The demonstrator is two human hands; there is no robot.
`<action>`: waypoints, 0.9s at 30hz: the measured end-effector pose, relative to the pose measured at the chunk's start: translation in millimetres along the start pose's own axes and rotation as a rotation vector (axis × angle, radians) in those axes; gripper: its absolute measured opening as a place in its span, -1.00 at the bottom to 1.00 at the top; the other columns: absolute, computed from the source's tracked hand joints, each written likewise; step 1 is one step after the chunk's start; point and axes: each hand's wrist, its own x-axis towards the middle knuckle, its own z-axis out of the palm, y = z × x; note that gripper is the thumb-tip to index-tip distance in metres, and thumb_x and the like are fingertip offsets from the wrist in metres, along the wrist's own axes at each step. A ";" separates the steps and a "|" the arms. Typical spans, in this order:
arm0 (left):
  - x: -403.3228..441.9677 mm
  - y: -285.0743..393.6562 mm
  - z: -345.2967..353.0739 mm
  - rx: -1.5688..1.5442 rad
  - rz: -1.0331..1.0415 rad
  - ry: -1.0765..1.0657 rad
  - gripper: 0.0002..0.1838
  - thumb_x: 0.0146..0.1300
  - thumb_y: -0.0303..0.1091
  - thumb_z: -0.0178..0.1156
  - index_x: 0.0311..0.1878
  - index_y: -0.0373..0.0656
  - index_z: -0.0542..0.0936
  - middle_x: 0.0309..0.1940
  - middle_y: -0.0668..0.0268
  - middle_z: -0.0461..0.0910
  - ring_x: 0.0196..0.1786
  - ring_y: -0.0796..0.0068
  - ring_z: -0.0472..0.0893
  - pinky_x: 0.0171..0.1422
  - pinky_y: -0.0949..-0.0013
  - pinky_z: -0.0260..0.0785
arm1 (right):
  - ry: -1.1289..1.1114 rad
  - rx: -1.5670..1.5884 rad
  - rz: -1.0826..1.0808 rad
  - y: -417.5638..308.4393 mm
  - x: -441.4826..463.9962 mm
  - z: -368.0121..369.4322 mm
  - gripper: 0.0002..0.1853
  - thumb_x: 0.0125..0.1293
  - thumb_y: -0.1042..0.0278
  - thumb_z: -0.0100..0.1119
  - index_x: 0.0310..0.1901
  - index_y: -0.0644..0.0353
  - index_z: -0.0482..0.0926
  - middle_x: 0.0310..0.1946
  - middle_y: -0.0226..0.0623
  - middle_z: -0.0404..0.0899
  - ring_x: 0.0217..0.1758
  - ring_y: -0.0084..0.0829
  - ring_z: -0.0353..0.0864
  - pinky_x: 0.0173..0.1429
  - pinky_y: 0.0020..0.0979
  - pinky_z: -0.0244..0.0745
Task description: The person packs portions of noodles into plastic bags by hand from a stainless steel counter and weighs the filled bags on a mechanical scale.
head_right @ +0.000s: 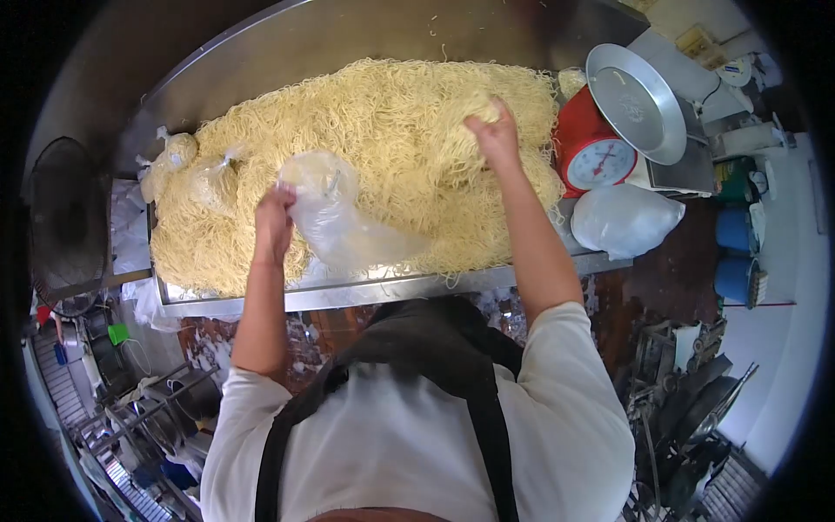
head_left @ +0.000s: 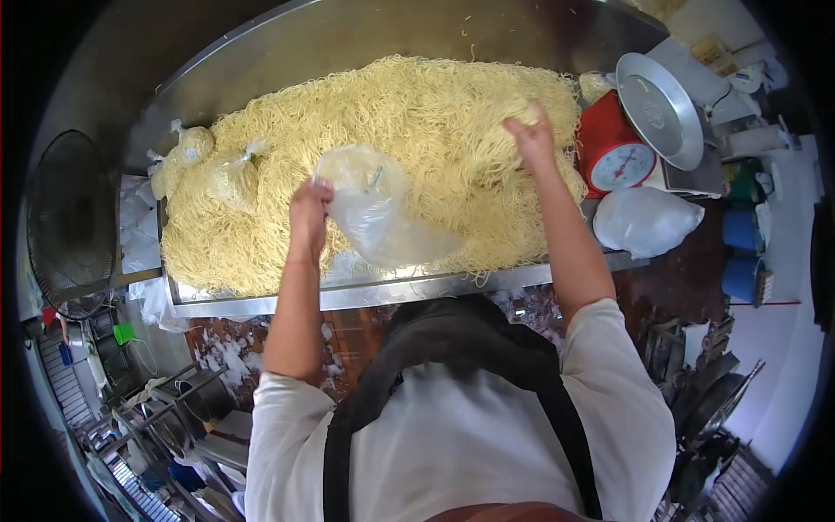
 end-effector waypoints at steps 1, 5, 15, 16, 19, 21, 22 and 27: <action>-1.7 22.3 12.6 0.196 0.065 0.002 -0.85 0.16 -0.52 0.10 -0.21 -0.24 0.60 -0.36 0.35 0.58 -0.33 0.55 0.51 -0.26 0.46 0.33 | 0.036 0.189 -0.091 -31.1 -11.4 -4.1 -0.31 0.15 0.41 0.38 0.32 0.27 0.34 -0.09 -0.07 0.67 -0.20 -0.41 0.68 -0.10 -0.45 0.57; 42.6 70.3 40.9 0.606 0.329 -0.023 -0.81 0.25 -0.33 0.24 -0.18 -0.26 0.63 -0.42 0.26 0.62 -0.32 0.49 0.60 -0.19 0.35 0.45 | -0.087 0.480 -0.463 -159.4 -18.4 -31.9 -0.33 0.21 0.46 0.32 0.34 0.34 0.28 -0.13 -0.10 0.69 -0.11 -0.41 0.70 0.02 -0.41 0.61; 91.1 161.1 166.6 0.503 0.989 0.077 -0.81 0.24 -0.35 0.30 -0.20 -0.27 0.57 -0.42 0.13 0.63 -0.45 0.27 0.63 -0.35 0.28 0.48 | -0.489 0.428 -0.625 -342.2 -93.5 -73.5 -0.59 0.25 0.40 0.19 0.12 0.37 0.52 -0.17 -0.18 0.67 -0.12 -0.33 0.69 -0.01 -0.32 0.63; 73.5 166.2 180.6 0.478 1.025 0.035 -0.80 0.29 -0.37 0.28 -0.15 -0.29 0.55 -0.44 0.20 0.61 -0.56 0.44 0.61 -0.50 0.38 0.48 | -0.437 0.289 -0.576 -321.3 -105.9 -67.3 -0.60 0.25 0.39 0.23 0.10 0.36 0.54 -0.17 -0.20 0.68 -0.12 -0.37 0.69 -0.01 -0.34 0.63; 2.8 159.4 198.8 0.376 1.033 -0.154 -0.78 0.23 -0.39 0.33 -0.14 -0.28 0.55 -0.33 0.23 0.64 -0.39 0.46 0.64 -0.30 0.33 0.52 | -0.472 -0.030 -0.452 -260.7 -132.0 -20.2 -0.59 0.26 0.35 0.31 0.12 0.31 0.56 -0.12 -0.20 0.69 -0.06 -0.44 0.68 0.03 -0.40 0.63; -52.5 134.8 192.1 0.436 1.183 -0.220 -0.78 0.13 -0.45 0.32 -0.16 -0.23 0.57 -0.32 0.21 0.65 -0.30 0.33 0.65 -0.20 0.28 0.52 | -0.568 -0.060 -0.352 -192.2 -112.4 0.3 -0.59 0.27 0.34 0.30 0.13 0.30 0.55 -0.07 -0.24 0.66 -0.02 -0.45 0.66 0.05 -0.41 0.62; -78.2 122.2 184.5 0.502 1.176 -0.274 -0.79 0.07 -0.50 0.29 -0.18 -0.20 0.58 -0.34 0.18 0.64 -0.28 0.20 0.64 -0.17 0.25 0.51 | -0.558 -0.080 -0.275 -158.7 -97.3 5.6 -0.59 0.29 0.35 0.29 0.14 0.29 0.54 -0.04 -0.28 0.64 -0.01 -0.46 0.64 0.05 -0.41 0.62; -114.4 63.3 133.0 0.737 1.314 -0.626 -0.82 0.04 -0.53 0.25 -0.24 -0.12 0.58 -0.40 0.16 0.56 -0.31 0.12 0.60 -0.23 0.19 0.49 | -0.710 0.822 0.001 -128.3 -89.9 48.7 -0.48 0.29 0.33 0.30 0.26 0.26 0.45 -0.01 -0.27 0.62 0.01 -0.35 0.64 0.04 -0.35 0.62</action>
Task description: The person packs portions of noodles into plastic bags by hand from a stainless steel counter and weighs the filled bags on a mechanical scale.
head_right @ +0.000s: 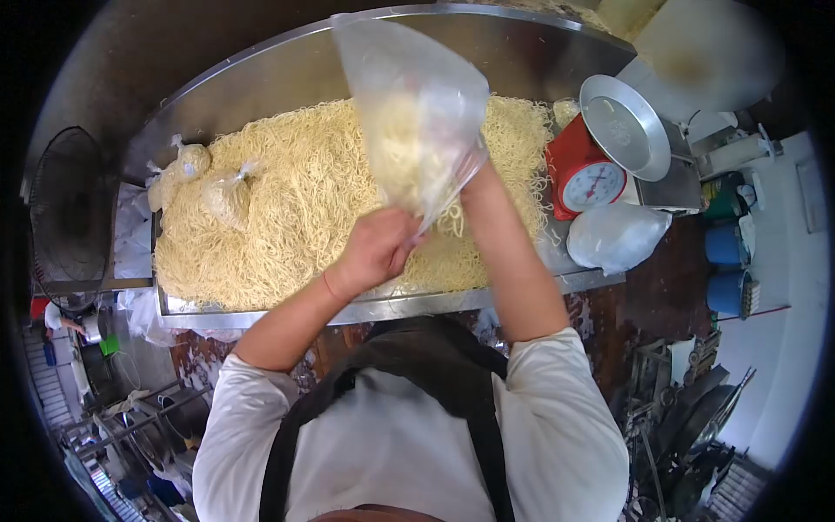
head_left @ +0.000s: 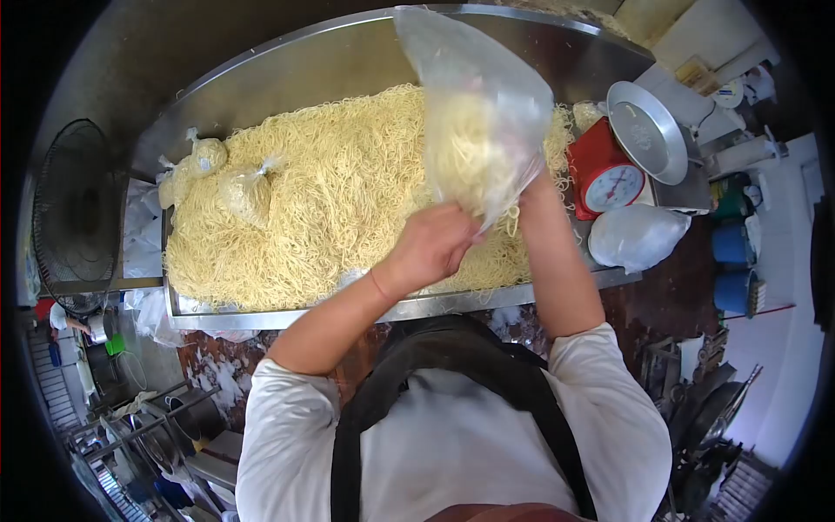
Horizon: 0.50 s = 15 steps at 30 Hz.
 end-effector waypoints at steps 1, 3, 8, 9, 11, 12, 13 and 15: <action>-14.2 -5.3 7.7 -0.014 -0.053 -0.005 -0.86 0.09 -0.52 0.25 -0.25 -0.15 0.57 -0.38 0.13 0.57 -0.32 0.08 0.60 -0.24 0.16 0.48 | -0.020 0.100 -0.002 18.8 9.4 -1.0 -0.47 0.29 0.31 0.31 0.26 0.25 0.45 -0.01 -0.25 0.62 0.02 -0.33 0.64 0.06 -0.34 0.60; -47.3 -29.1 32.3 0.022 -0.212 0.091 -0.91 0.18 -0.51 0.22 -0.25 -0.19 0.54 -0.35 0.06 0.59 -0.32 -0.02 0.59 -0.26 0.10 0.45 | 0.083 -0.020 0.061 74.2 34.4 -23.5 -0.46 0.28 0.28 0.32 0.27 0.22 0.44 0.00 -0.20 0.60 0.04 -0.28 0.62 0.11 -0.32 0.57; -132.7 -117.6 57.3 0.134 -0.848 0.045 -0.92 0.25 -0.50 0.15 -0.21 -0.24 0.50 -0.34 -0.07 0.59 -0.28 -0.15 0.58 -0.22 0.02 0.42 | -0.239 -1.524 0.035 111.1 -31.4 -75.3 -0.37 0.20 0.20 0.37 0.30 0.15 0.42 0.00 -0.08 0.58 0.09 -0.13 0.58 0.27 -0.23 0.44; -141.6 -125.5 61.7 0.136 -0.903 0.020 -0.90 0.27 -0.47 0.17 -0.19 -0.25 0.50 -0.33 -0.07 0.59 -0.29 -0.16 0.58 -0.24 0.03 0.42 | -0.216 -1.724 0.116 110.3 -44.7 -83.5 -0.31 0.16 0.19 0.40 0.33 0.13 0.40 0.02 -0.03 0.57 0.13 -0.07 0.55 0.32 -0.18 0.38; -145.4 -126.7 71.9 0.113 -0.851 0.159 -0.90 0.27 -0.46 0.16 -0.20 -0.24 0.48 -0.38 -0.09 0.58 -0.30 -0.15 0.58 -0.23 0.06 0.42 | -0.043 -2.084 -0.040 135.8 -62.9 -82.5 -0.34 0.13 0.22 0.40 0.28 0.15 0.45 0.04 -0.03 0.57 0.12 -0.03 0.56 0.25 -0.18 0.45; -134.5 -120.6 71.5 0.058 -0.870 0.186 -0.90 0.28 -0.46 0.14 -0.18 -0.23 0.48 -0.39 -0.11 0.57 -0.28 -0.17 0.57 -0.21 0.04 0.42 | 0.015 -2.097 -0.060 148.1 -60.3 -89.7 -0.37 0.13 0.24 0.39 0.27 0.15 0.46 0.05 -0.02 0.57 0.10 -0.02 0.57 0.21 -0.17 0.47; -127.8 -114.7 73.0 0.004 -0.892 0.212 -0.90 0.28 -0.46 0.11 -0.16 -0.23 0.47 -0.39 -0.14 0.56 -0.26 -0.19 0.57 -0.18 0.03 0.42 | 0.074 -2.108 -0.079 160.4 -57.8 -96.9 -0.39 0.13 0.26 0.38 0.25 0.14 0.48 0.05 -0.01 0.57 0.08 -0.01 0.57 0.17 -0.16 0.50; -117.3 -113.5 83.1 -0.006 -0.814 0.171 -0.90 0.32 -0.46 0.10 -0.14 -0.23 0.45 -0.41 -0.11 0.56 -0.28 -0.17 0.58 -0.20 0.04 0.42 | 0.103 -1.810 0.015 176.5 -18.3 -129.0 -0.45 0.15 0.31 0.35 0.21 0.12 0.50 0.05 0.01 0.56 0.01 0.00 0.61 0.09 -0.14 0.55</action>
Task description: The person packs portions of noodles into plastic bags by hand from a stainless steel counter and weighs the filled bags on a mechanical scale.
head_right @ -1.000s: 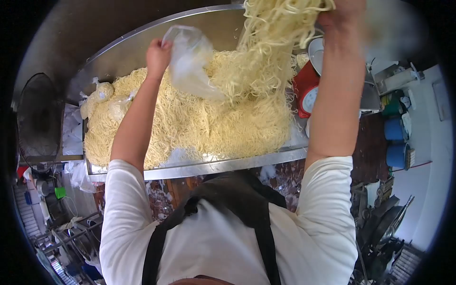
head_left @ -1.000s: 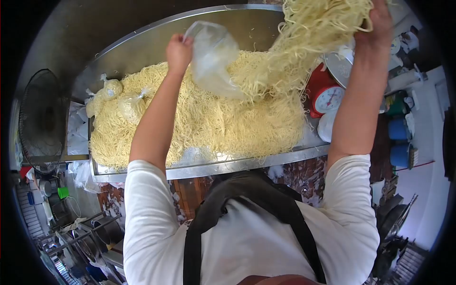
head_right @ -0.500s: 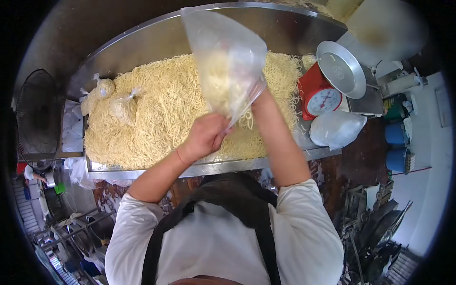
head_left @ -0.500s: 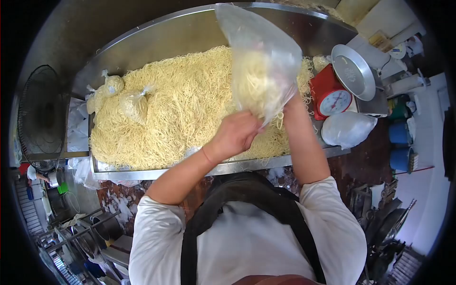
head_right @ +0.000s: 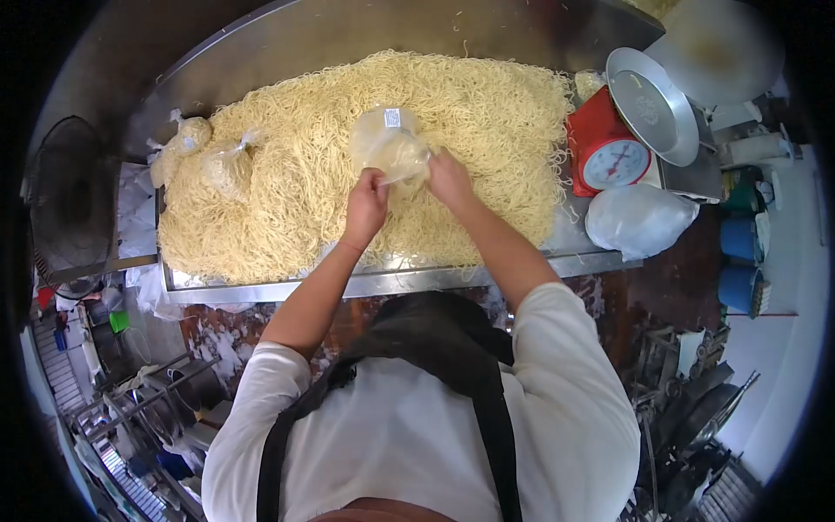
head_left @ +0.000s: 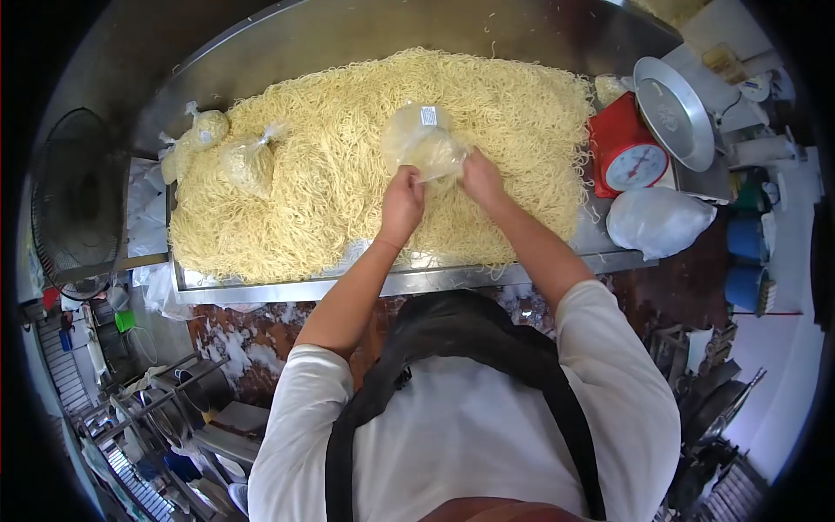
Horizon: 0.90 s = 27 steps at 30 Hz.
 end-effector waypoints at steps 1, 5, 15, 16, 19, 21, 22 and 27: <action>-1.3 3.9 5.0 0.001 0.035 -0.026 -0.90 0.34 -0.46 0.10 -0.13 -0.23 0.44 -0.41 -0.10 0.57 -0.29 -0.15 0.59 -0.21 0.05 0.42 | -0.081 0.142 -0.133 1.7 25.3 -3.7 -0.49 0.17 0.35 0.31 0.19 0.13 0.50 0.03 0.03 0.56 -0.04 -0.02 0.63 0.04 -0.14 0.56; -13.0 46.1 2.0 -0.145 0.049 0.078 -0.88 0.42 -0.41 0.07 -0.11 -0.24 0.39 -0.45 0.00 0.57 -0.40 0.02 0.61 -0.29 0.13 0.42 | -0.317 0.960 0.052 -78.7 59.1 -70.5 -0.48 0.22 0.39 0.24 0.24 0.17 0.41 0.02 0.09 0.56 -0.09 -0.07 0.67 0.02 -0.18 0.56; 19.8 -14.9 -1.3 -0.069 -0.098 0.069 -0.88 0.42 -0.37 0.07 -0.16 -0.23 0.45 -0.51 0.04 0.54 -0.46 0.09 0.57 -0.35 0.17 0.40 | -0.040 -0.256 -0.267 2.6 -0.7 -34.0 -0.24 0.11 0.33 0.35 0.39 0.13 0.30 0.07 0.05 0.55 -0.03 0.05 0.61 0.10 -0.13 0.52; 19.0 -11.9 4.7 -0.052 -0.053 0.060 -0.88 0.41 -0.37 0.07 -0.16 -0.22 0.46 -0.51 0.03 0.55 -0.45 0.06 0.57 -0.34 0.15 0.41 | -0.095 -0.281 -0.249 12.9 4.0 -22.9 -0.24 0.09 0.32 0.36 0.38 0.13 0.32 0.05 0.06 0.56 -0.04 0.05 0.61 0.09 -0.14 0.52; 17.8 35.0 9.1 -0.054 -0.027 -0.079 -0.92 0.41 -0.42 0.05 -0.15 -0.22 0.47 -0.49 0.02 0.56 -0.40 0.02 0.59 -0.25 0.15 0.45 | -0.349 0.165 -0.281 2.6 45.0 -28.8 -0.33 0.13 0.35 0.33 0.33 0.18 0.39 -0.01 0.04 0.59 -0.09 -0.04 0.64 0.08 -0.14 0.54; 7.5 61.8 12.7 -0.125 0.032 -0.189 -0.94 0.43 -0.45 0.04 -0.13 -0.22 0.47 -0.46 0.11 0.56 -0.38 0.18 0.59 -0.22 0.24 0.45 | -0.442 0.483 -0.135 -56.4 52.5 -92.0 -0.44 0.20 0.44 0.24 0.27 0.22 0.44 0.00 -0.04 0.61 -0.07 -0.14 0.67 0.10 -0.12 0.57; -0.8 73.6 15.4 -0.192 0.063 -0.240 -0.94 0.44 -0.47 0.03 -0.12 -0.22 0.48 -0.43 0.20 0.57 -0.36 0.34 0.58 -0.21 0.31 0.45 | -0.487 0.576 -0.029 -60.8 53.0 -90.4 -0.43 0.20 0.46 0.23 0.30 0.22 0.42 0.00 -0.04 0.61 -0.06 -0.14 0.67 0.11 -0.12 0.57; 14.1 67.6 12.4 -0.689 -0.203 -0.140 -0.97 0.49 -0.47 -0.01 -0.12 -0.17 0.42 -0.36 0.35 0.56 -0.35 0.55 0.58 -0.16 0.43 0.54 | -0.545 0.875 0.261 -58.8 51.3 -82.6 -0.33 0.21 0.54 0.22 0.40 0.18 0.30 -0.01 -0.05 0.60 -0.04 -0.14 0.66 0.13 -0.14 0.57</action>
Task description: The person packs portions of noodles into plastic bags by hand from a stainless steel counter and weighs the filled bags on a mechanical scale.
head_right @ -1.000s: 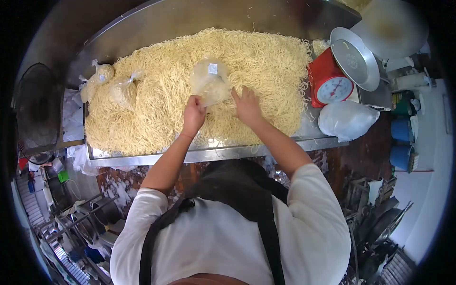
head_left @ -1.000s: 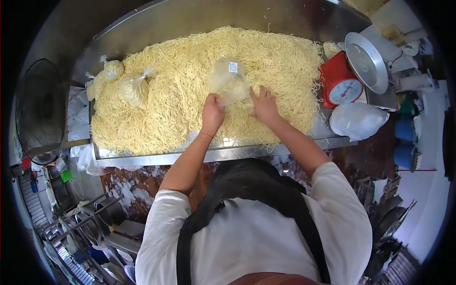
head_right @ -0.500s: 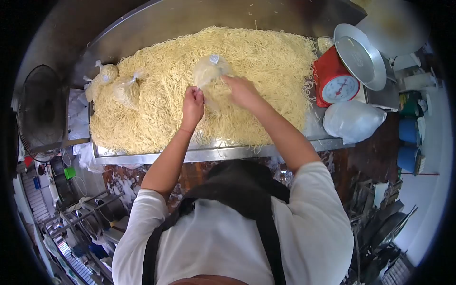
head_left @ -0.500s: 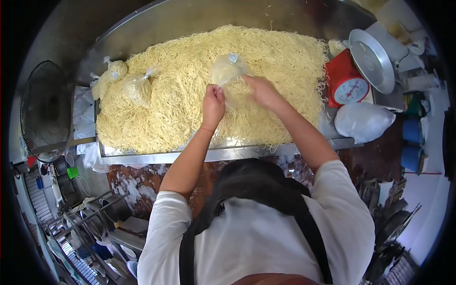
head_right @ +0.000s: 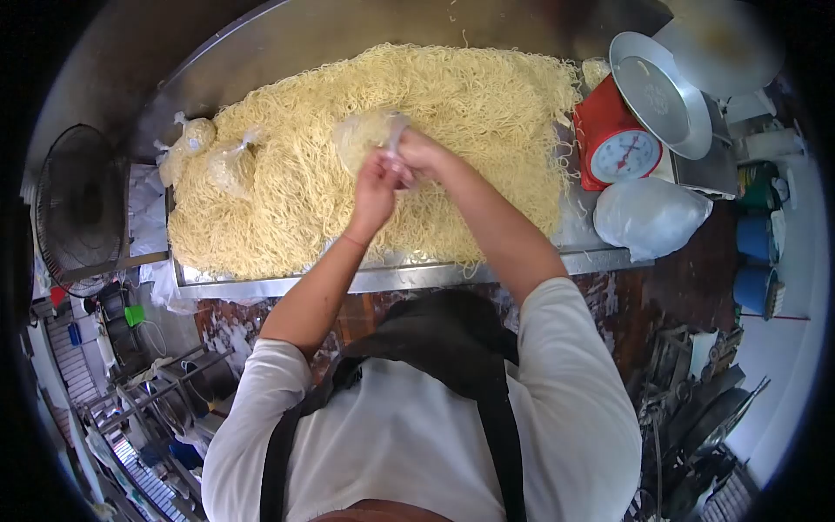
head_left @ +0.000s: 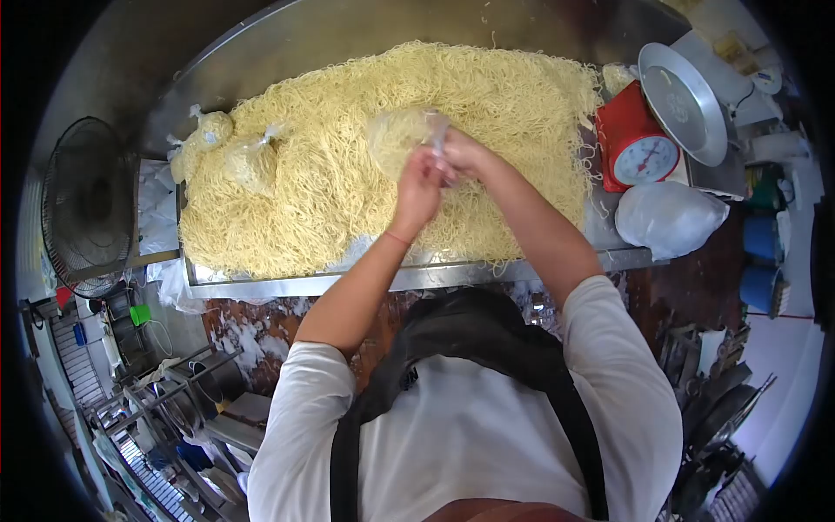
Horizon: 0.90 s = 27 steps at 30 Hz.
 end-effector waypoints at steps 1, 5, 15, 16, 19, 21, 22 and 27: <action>1.3 -0.3 -10.3 -0.059 -0.046 0.034 -0.97 0.49 -0.45 -0.01 -0.11 -0.17 0.41 -0.37 0.35 0.55 -0.35 0.54 0.59 -0.18 0.41 0.56 | 0.068 -0.111 -0.146 11.3 -2.4 -2.3 -0.30 0.21 0.55 0.22 0.42 0.17 0.27 -0.03 -0.05 0.60 -0.06 -0.12 0.66 0.12 -0.14 0.57; 15.1 -10.8 -39.7 -0.134 -0.159 0.159 -0.92 0.51 -0.39 -0.02 -0.05 -0.17 0.37 -0.41 0.34 0.49 -0.38 0.49 0.59 -0.31 0.35 0.58 | 0.354 -1.088 -0.608 84.0 -27.5 -20.0 -0.20 0.10 0.54 0.31 0.43 0.15 0.25 -0.08 -0.07 0.62 -0.10 -0.04 0.65 0.03 -0.14 0.57; -4.4 36.4 21.8 -0.019 -0.052 -0.207 -0.95 0.49 -0.47 -0.01 -0.10 -0.21 0.42 -0.41 0.31 0.56 -0.38 0.54 0.59 -0.24 0.45 0.56 | 0.026 0.298 -0.350 14.7 7.5 10.5 -0.63 0.26 0.34 0.29 0.05 0.29 0.53 -0.05 -0.21 0.67 -0.04 -0.22 0.67 0.08 -0.23 0.55; 5.7 43.6 11.5 -0.097 -0.078 -0.168 -0.95 0.50 -0.48 -0.01 -0.10 -0.22 0.43 -0.42 0.31 0.57 -0.37 0.54 0.60 -0.22 0.47 0.55 | 0.010 0.319 -0.335 16.2 -5.4 10.5 -0.62 0.28 0.33 0.28 0.09 0.30 0.53 -0.02 -0.22 0.67 0.00 -0.22 0.66 0.12 -0.22 0.54; 27.9 27.9 -42.7 0.021 -0.087 -0.056 -0.87 0.44 -0.47 0.07 -0.01 -0.25 0.45 -0.24 0.19 0.59 -0.17 0.38 0.64 -0.02 0.36 0.56 | -0.031 0.381 -0.287 29.0 -34.3 -4.6 -0.56 0.34 0.31 0.22 0.20 0.32 0.51 0.06 -0.27 0.67 0.11 -0.19 0.65 0.23 -0.19 0.52; 36.7 20.8 -63.7 0.396 0.097 -0.065 -0.72 0.35 -0.43 0.18 0.09 -0.25 0.46 -0.06 0.10 0.56 0.04 0.23 0.58 0.19 0.22 0.47 | 0.063 0.043 -0.344 68.0 -32.2 -22.3 -0.55 0.37 0.43 0.11 0.29 0.19 0.47 0.17 -0.13 0.59 0.21 -0.17 0.59 0.29 -0.22 0.47; 39.2 19.5 -65.0 0.666 0.271 -0.119 -0.61 0.28 -0.39 0.26 0.14 -0.23 0.45 0.03 0.08 0.53 0.16 0.16 0.52 0.32 0.13 0.37 | 0.143 -0.163 -0.211 84.8 -33.4 -25.5 -0.55 0.36 0.46 0.09 0.29 0.16 0.48 0.18 -0.11 0.59 0.21 -0.16 0.59 0.28 -0.23 0.47; 72.4 -33.7 -24.2 1.525 0.438 -0.498 0.00 -0.11 -0.11 0.57 0.42 -0.16 0.31 0.44 0.02 0.24 0.49 -0.02 0.20 0.60 -0.03 -0.09 | 0.143 -0.243 -0.007 79.8 -31.6 3.2 -0.50 0.27 0.57 0.09 0.28 0.13 0.49 0.17 -0.01 0.55 0.20 -0.09 0.58 0.31 -0.21 0.45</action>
